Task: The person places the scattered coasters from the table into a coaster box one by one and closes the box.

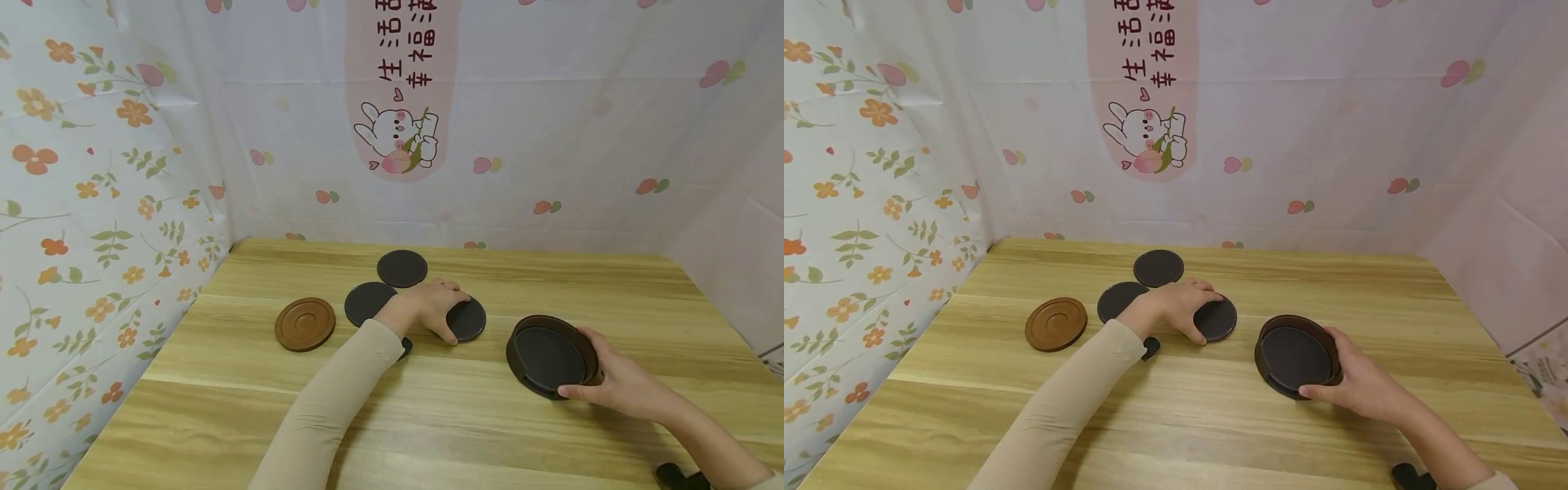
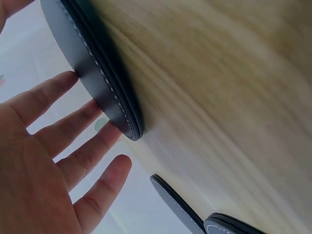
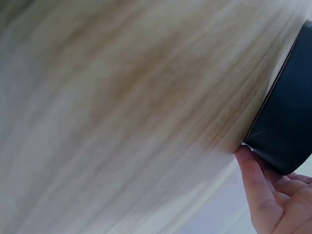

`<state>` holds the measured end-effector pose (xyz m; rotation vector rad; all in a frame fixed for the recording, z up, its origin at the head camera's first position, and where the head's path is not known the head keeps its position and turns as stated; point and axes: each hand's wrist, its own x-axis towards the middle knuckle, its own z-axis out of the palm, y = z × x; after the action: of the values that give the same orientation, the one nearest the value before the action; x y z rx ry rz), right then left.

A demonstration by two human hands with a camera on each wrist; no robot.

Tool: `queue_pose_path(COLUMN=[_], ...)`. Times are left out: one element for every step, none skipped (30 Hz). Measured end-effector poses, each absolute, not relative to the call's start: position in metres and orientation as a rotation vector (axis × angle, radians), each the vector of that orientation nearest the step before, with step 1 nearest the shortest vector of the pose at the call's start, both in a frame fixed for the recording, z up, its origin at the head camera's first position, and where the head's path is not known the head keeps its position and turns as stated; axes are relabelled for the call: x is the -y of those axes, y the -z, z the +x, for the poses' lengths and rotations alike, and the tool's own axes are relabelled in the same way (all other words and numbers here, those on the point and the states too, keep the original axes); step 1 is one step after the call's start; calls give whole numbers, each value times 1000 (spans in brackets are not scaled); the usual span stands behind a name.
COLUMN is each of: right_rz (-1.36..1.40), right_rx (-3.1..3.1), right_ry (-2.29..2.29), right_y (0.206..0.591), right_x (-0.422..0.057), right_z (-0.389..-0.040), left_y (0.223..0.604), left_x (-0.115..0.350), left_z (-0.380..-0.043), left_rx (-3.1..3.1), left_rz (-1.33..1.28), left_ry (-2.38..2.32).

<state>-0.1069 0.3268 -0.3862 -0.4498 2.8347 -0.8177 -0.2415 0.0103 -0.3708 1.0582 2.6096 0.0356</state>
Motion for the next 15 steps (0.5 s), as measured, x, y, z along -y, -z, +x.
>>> queue_pose_path(right_rz=[-448, -449, -452, -456, -459, -462, -464, -471, -475, -476, -477, -477, -478, -477, -475], right_rx=[-2835, -2837, -2840, -2844, -2847, -2852, -2854, -2855, -2855, -2853, -2851, -2848, -2845, -2845, -2844], right_ry=[816, 814, 815, 815, 816, 815, 814, 821, 827, 829, 832, 834, 837, 839, 840], right_y=[386, 387, 387, 388, 388, 388, 388, 389, 389, 389, 389, 389, 389, 389, 388], right_x=[-327, -327, -327, -327, -327, -328, -328, -328, -328, -328, -328, -328, -328, -328, -328], right_z=[-107, -107, -107, -107, -107, -107, -107, -107, -107, -108, -108, -108, -108, -108, -108], left_y=[371, 371, 370, 370, 370, 370, 370, 370, 370, 370, 369, 369, 369, 370, 369], left_x=[-10, -10, -9, -9, -9, -9, -8, -8, -8, -8, -8, -8, -8, -9, -9], left_z=[-241, -240, -240, -239, -239, -238, -238, -238, -237, -237, -237, -237, -236, -236, -236], left_rx=[-2610, -2608, -2607, -2605, -2603, -2602, -2601, -2602, -2604, -2605, -2606, -2606, -2606, -2606, -2606], left_rz=[1058, 1056, 1056, 1055, 1056, 1058, 1058, 1058, 1059, 1058, 1059, 1060, 1060, 1061, 1062], left_ry=[-34, -34, -35, -38, -39, -39, -42, -44, -43, -44, -44, -41, -41, -41, -40])
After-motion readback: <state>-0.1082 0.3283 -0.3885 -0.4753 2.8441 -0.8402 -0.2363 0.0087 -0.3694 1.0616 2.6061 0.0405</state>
